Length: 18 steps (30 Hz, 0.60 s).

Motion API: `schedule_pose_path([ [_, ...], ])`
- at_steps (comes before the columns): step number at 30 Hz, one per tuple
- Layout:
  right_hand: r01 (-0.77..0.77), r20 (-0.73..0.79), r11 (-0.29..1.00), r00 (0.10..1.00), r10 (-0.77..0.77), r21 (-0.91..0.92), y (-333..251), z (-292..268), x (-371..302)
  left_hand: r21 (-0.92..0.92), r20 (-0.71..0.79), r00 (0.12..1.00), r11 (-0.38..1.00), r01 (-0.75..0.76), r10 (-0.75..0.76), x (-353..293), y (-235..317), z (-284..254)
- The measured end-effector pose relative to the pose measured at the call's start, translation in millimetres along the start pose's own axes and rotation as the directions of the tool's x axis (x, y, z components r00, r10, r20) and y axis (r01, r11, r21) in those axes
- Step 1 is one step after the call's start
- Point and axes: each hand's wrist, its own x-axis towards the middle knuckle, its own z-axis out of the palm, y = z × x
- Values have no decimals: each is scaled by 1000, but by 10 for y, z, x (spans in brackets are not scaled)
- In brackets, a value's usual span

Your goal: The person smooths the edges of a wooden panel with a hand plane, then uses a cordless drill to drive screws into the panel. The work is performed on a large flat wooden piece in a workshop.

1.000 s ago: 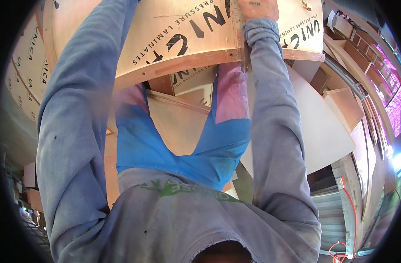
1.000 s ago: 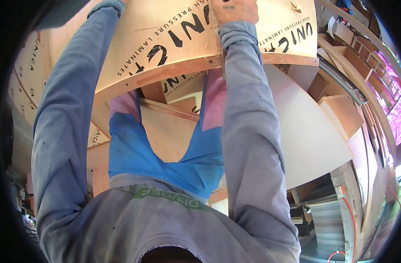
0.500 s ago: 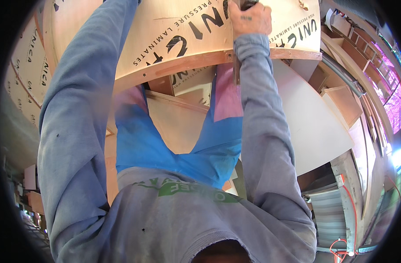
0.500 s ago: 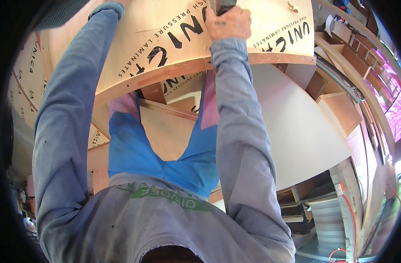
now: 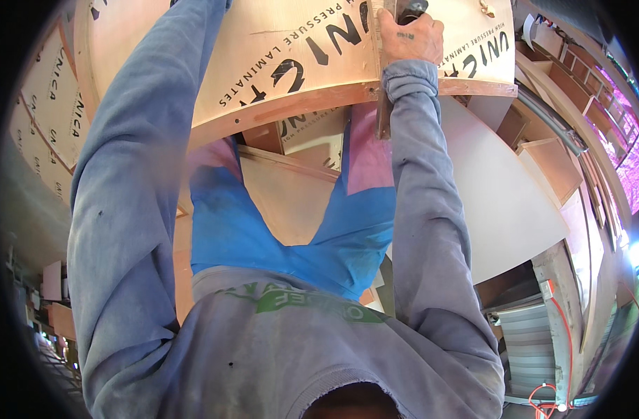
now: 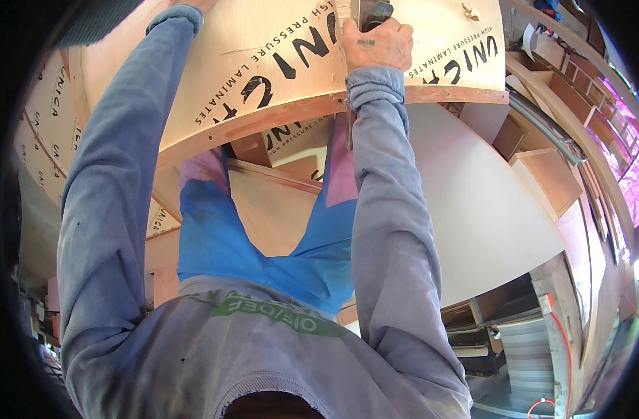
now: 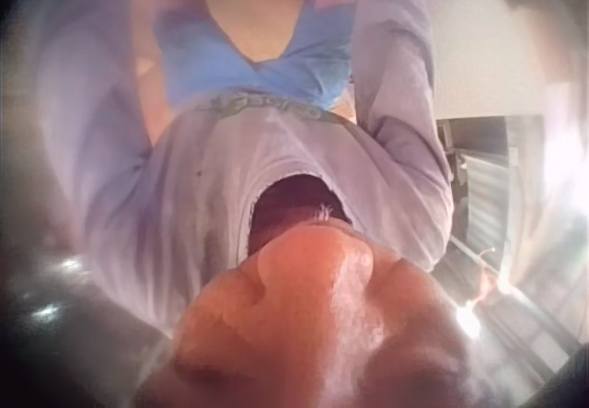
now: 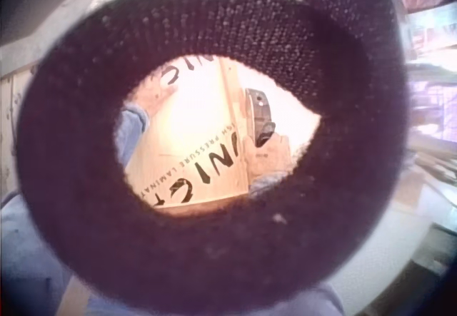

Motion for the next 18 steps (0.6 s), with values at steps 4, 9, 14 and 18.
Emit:
schedule_pose_path([
  [4,-54,12,999,998,54,10,54,-56,-447,19,-4,1000,1000,-6,7,-14,-11,-29],
  [9,-84,223,974,974,35,211,113,-710,-1945,85,-46,999,996,-15,19,32,-199,120],
  [14,-431,370,713,894,254,553,-67,-1432,-2489,246,-74,997,969,20,-2,121,-422,378],
  [18,-547,394,112,715,577,829,382,-1384,-2289,426,321,747,616,-663,583,-163,38,118],
])
